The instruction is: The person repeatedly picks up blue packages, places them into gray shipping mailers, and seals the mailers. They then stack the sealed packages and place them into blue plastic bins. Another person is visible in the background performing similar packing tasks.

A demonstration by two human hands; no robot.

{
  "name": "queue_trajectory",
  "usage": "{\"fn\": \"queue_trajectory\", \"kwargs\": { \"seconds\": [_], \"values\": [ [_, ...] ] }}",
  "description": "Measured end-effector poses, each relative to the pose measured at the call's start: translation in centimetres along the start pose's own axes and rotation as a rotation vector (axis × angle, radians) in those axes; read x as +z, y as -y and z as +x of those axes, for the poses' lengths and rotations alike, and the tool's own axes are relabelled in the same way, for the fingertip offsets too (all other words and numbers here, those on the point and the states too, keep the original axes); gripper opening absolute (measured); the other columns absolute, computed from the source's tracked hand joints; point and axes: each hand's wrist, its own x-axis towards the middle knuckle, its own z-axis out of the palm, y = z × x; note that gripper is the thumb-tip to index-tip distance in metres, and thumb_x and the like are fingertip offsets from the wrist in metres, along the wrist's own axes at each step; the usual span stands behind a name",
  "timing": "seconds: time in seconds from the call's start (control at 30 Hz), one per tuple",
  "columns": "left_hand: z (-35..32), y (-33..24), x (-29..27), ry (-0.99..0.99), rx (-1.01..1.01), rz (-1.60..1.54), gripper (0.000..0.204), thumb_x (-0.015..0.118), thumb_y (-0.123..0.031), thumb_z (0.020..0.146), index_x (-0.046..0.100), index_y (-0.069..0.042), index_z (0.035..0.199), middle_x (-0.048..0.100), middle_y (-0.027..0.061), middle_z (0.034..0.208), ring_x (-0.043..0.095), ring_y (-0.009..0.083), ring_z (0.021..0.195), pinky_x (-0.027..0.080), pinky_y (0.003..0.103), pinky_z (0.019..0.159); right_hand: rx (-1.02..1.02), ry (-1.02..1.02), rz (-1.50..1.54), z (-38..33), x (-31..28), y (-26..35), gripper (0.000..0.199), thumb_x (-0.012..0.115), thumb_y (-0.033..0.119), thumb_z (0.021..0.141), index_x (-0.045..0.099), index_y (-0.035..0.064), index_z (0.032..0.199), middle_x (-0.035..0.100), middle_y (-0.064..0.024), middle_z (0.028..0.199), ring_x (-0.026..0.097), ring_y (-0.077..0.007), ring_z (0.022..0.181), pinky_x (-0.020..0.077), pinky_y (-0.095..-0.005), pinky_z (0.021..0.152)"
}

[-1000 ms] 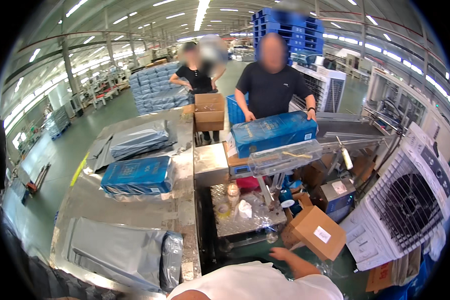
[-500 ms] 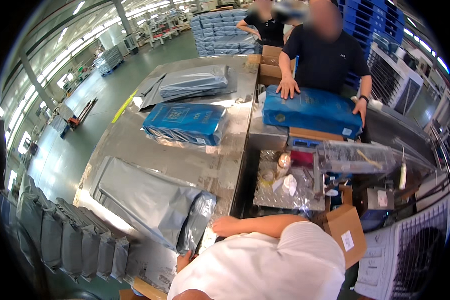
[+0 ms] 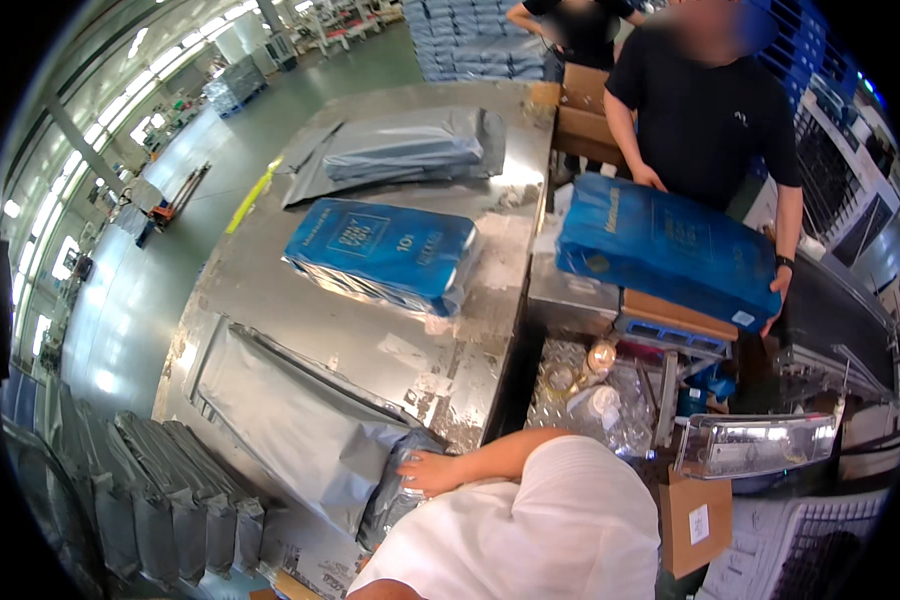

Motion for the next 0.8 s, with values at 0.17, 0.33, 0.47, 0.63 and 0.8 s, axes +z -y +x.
{"fn": "queue_trajectory", "kwargs": {
  "seconds": [0.17,0.33,0.47,0.63,0.8],
  "values": [
    [-1.2,-2.5,-0.1,0.007,-0.002,0.239,0.025,0.066,-0.017,0.077,0.052,0.001,0.067,0.061,0.0146,0.064,0.056,0.0166,0.051,0.045,0.028,0.046,0.143,-0.130,0.046,1.0,-0.3,-2.1,0.060,0.059,0.036,0.070,0.041,0.0134,0.123,0.037,-0.0167,0.127,0.036,-0.0289,0.118,0.0281,-0.0468,0.095],
    [-3.4,-4.6,2.6,-0.035,0.153,0.272,0.016,0.064,-0.011,0.076,0.052,-0.001,0.073,0.053,0.0047,0.057,0.054,0.0152,0.050,0.044,0.027,0.043,0.199,-0.181,-0.048,-1.2,1.1,-3.0,0.060,0.059,0.038,0.071,0.042,0.0150,0.124,0.036,-0.0167,0.129,0.034,-0.0299,0.120,0.0253,-0.0421,0.100],
    [-3.4,-4.6,4.0,0.021,0.170,0.020,0.017,0.066,-0.009,0.075,0.053,0.000,0.073,0.058,0.0066,0.068,0.057,0.0158,0.057,0.049,0.027,0.049,0.244,-0.098,0.037,-3.2,-0.7,-1.5,0.062,0.061,0.031,0.071,0.040,0.0130,0.127,0.031,-0.0182,0.134,0.030,-0.0327,0.124,0.0239,-0.0457,0.102],
    [-4.6,-4.7,2.8,0.002,0.104,0.119,0.017,0.066,-0.012,0.076,0.055,-0.003,0.068,0.060,0.0075,0.065,0.057,0.0121,0.055,0.046,0.023,0.049,0.260,-0.080,-0.040,-2.1,-1.4,0.7,0.059,0.057,0.032,0.076,0.038,0.0114,0.128,0.027,-0.0172,0.136,0.025,-0.0317,0.127,0.0206,-0.0424,0.104],
    [-4.5,-4.2,2.5,0.064,0.141,0.129,0.018,0.063,-0.012,0.079,0.055,-0.002,0.066,0.061,0.0081,0.067,0.056,0.0114,0.056,0.046,0.022,0.050,0.290,-0.021,-0.018,-2.4,-1.8,0.5,0.059,0.056,0.034,0.077,0.036,0.0120,0.129,0.026,-0.0163,0.137,0.023,-0.0301,0.128,0.0182,-0.0418,0.104]
  ]
}}
